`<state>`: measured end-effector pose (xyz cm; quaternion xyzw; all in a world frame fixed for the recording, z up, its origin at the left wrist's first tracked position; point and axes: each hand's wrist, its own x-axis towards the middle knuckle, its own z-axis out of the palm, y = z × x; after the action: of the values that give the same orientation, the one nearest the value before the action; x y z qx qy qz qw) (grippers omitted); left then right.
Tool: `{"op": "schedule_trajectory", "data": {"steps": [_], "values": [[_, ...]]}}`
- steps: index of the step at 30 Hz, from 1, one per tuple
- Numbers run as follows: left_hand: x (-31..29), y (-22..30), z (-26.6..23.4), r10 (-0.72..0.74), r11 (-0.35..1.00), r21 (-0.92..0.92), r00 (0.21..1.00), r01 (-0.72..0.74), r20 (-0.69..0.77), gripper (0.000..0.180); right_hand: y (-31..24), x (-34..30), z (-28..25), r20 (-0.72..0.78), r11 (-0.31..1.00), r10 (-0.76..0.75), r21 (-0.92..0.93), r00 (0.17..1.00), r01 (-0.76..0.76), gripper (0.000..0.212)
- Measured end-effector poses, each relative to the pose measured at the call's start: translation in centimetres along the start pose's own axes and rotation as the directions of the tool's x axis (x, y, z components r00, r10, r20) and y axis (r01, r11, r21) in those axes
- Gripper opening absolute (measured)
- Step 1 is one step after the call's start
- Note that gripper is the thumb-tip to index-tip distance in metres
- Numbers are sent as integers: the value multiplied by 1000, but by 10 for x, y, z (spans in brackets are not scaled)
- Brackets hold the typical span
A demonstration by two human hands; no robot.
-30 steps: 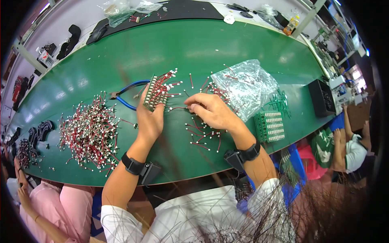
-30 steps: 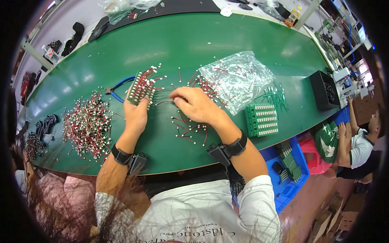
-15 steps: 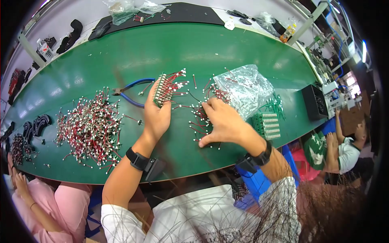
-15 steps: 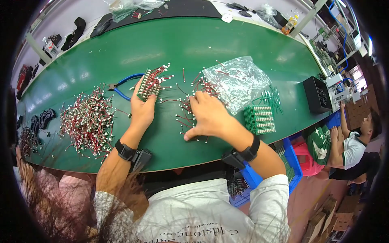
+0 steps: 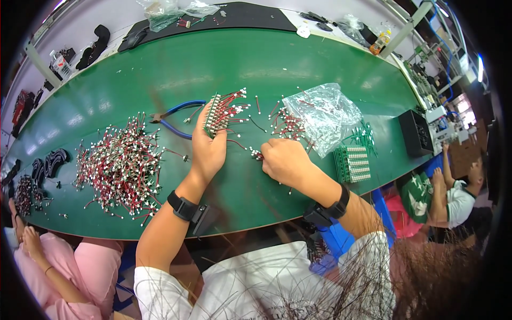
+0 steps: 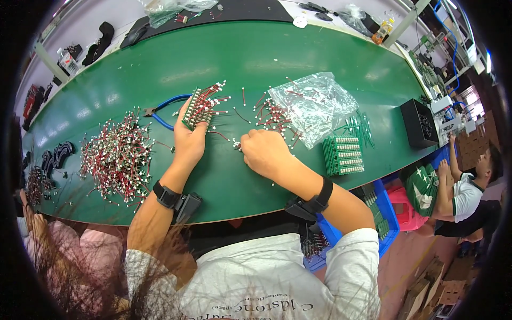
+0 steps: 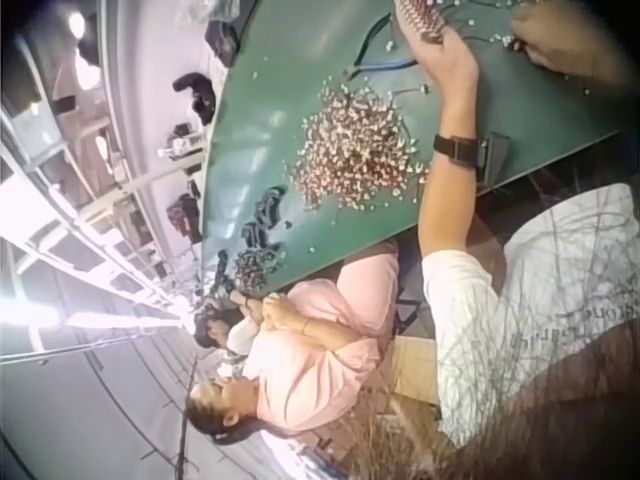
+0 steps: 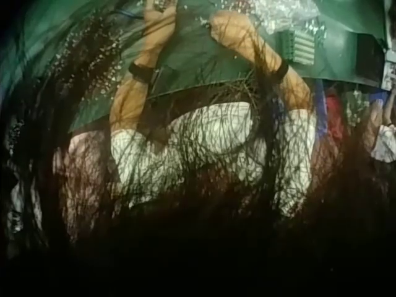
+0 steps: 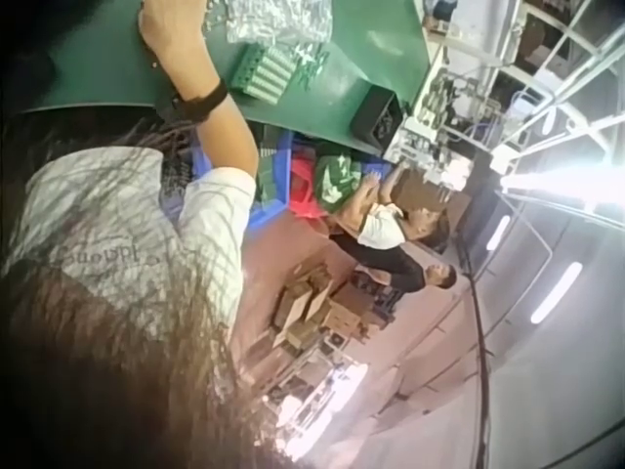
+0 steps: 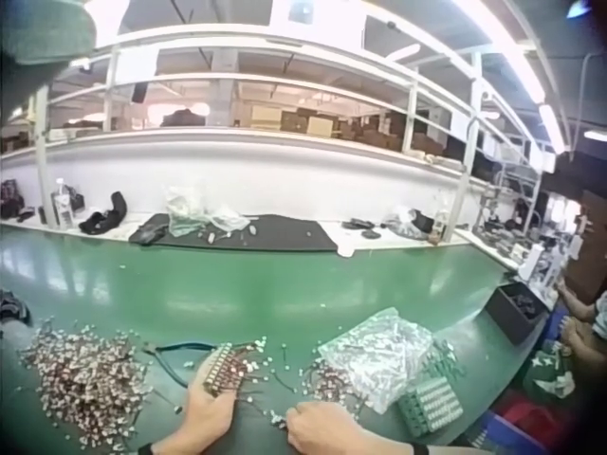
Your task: The person picks up a circuit board and inserts the ends of red wires into it by hand. The person continues to pick up more wires from the table and insert them into the board.
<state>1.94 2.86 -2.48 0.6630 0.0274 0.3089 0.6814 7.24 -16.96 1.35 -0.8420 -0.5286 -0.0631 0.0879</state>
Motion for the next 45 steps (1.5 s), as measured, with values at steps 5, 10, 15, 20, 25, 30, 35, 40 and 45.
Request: {"op": "schedule_trajectory", "data": {"steps": [5,10,15,20,25,30,35,40,45], "values": [[2,-2,-3,19,999,34,1000,-18,-8,55,27,13,11,-94,968,50,250,994,-25,15],[6,-4,-5,45,993,113,997,-37,-62,54,70,18,0,178,393,413,850,893,-351,12],[4,-4,-5,27,991,132,997,-16,-78,54,77,32,4,190,-122,331,980,924,-158,7],[4,-6,-5,24,994,108,997,-17,-67,55,73,40,4,213,-381,243,918,946,-109,6],[4,-3,-4,-17,994,109,996,26,-87,55,64,37,4,269,-464,203,873,941,-149,8],[-2,3,3,-103,995,-23,991,101,-88,50,53,28,3,287,-404,213,896,934,-183,18],[-5,12,11,-148,989,-39,988,146,-38,49,37,26,-2,218,-216,309,964,926,-155,15],[-9,14,16,-162,983,-86,987,161,-3,48,29,26,-5,150,59,308,983,939,-177,11],[-11,17,17,-206,966,-154,978,206,19,49,21,24,-4,121,129,288,978,950,-164,9]]}}
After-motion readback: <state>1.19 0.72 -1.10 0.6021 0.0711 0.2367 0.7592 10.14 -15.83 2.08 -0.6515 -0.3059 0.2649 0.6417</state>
